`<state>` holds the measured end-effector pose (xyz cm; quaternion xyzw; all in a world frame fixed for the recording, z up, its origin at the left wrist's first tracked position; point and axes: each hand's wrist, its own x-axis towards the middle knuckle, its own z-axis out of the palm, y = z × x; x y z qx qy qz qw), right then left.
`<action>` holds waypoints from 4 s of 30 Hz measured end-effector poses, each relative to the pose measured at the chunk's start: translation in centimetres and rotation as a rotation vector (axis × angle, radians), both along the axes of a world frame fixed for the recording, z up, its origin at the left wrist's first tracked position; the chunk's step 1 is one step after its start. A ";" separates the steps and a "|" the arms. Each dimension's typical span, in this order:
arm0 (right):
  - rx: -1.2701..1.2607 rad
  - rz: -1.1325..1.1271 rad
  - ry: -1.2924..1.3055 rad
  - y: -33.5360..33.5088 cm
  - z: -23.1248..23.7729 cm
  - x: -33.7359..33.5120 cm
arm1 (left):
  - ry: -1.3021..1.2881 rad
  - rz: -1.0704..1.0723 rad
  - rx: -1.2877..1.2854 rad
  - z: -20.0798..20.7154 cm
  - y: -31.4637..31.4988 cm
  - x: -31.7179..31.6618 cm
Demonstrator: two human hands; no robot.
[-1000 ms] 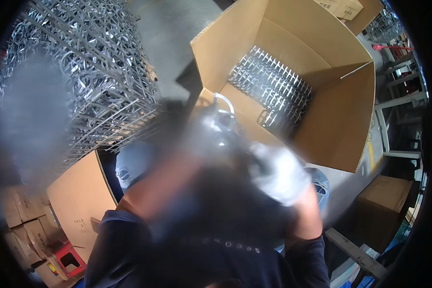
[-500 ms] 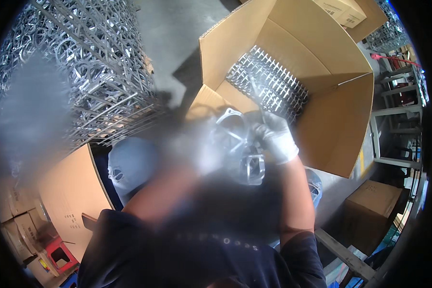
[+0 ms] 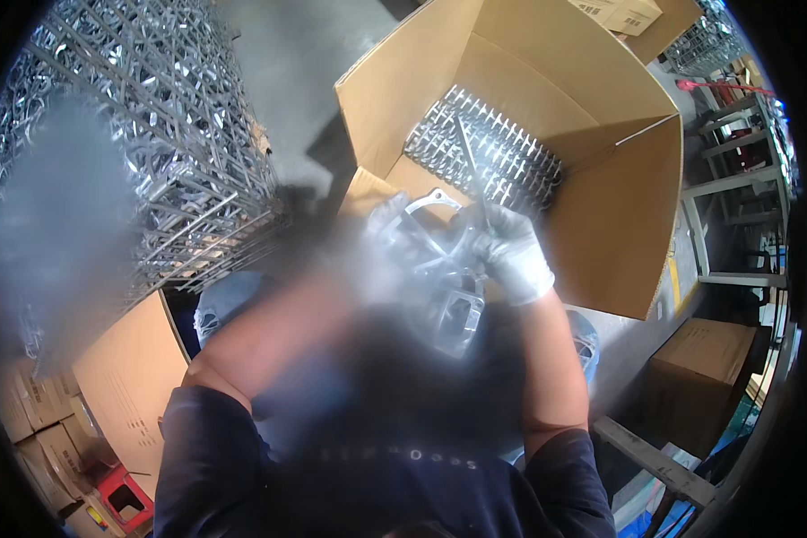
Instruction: The person takes metal parts from a wire container, files them with a hand file, and stacks them inside a cardboard box.
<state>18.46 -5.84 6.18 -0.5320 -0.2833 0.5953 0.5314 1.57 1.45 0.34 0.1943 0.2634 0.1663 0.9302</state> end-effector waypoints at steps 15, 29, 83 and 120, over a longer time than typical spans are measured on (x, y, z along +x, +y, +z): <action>0.336 -0.448 0.148 -2.3 3.2 4.2 | -0.375 -0.003 -0.170 8.3 -1.4 1.6; 0.210 0.082 0.403 -3.7 2.6 2.9 | -0.064 0.153 0.210 10.0 -1.5 0.3; 0.282 -0.100 0.809 -4.9 3.2 -0.4 | 0.001 0.079 0.390 7.4 -1.8 -1.5; 0.178 0.254 0.826 -4.5 2.8 -1.3 | -0.163 0.295 -0.037 8.0 -0.2 -2.0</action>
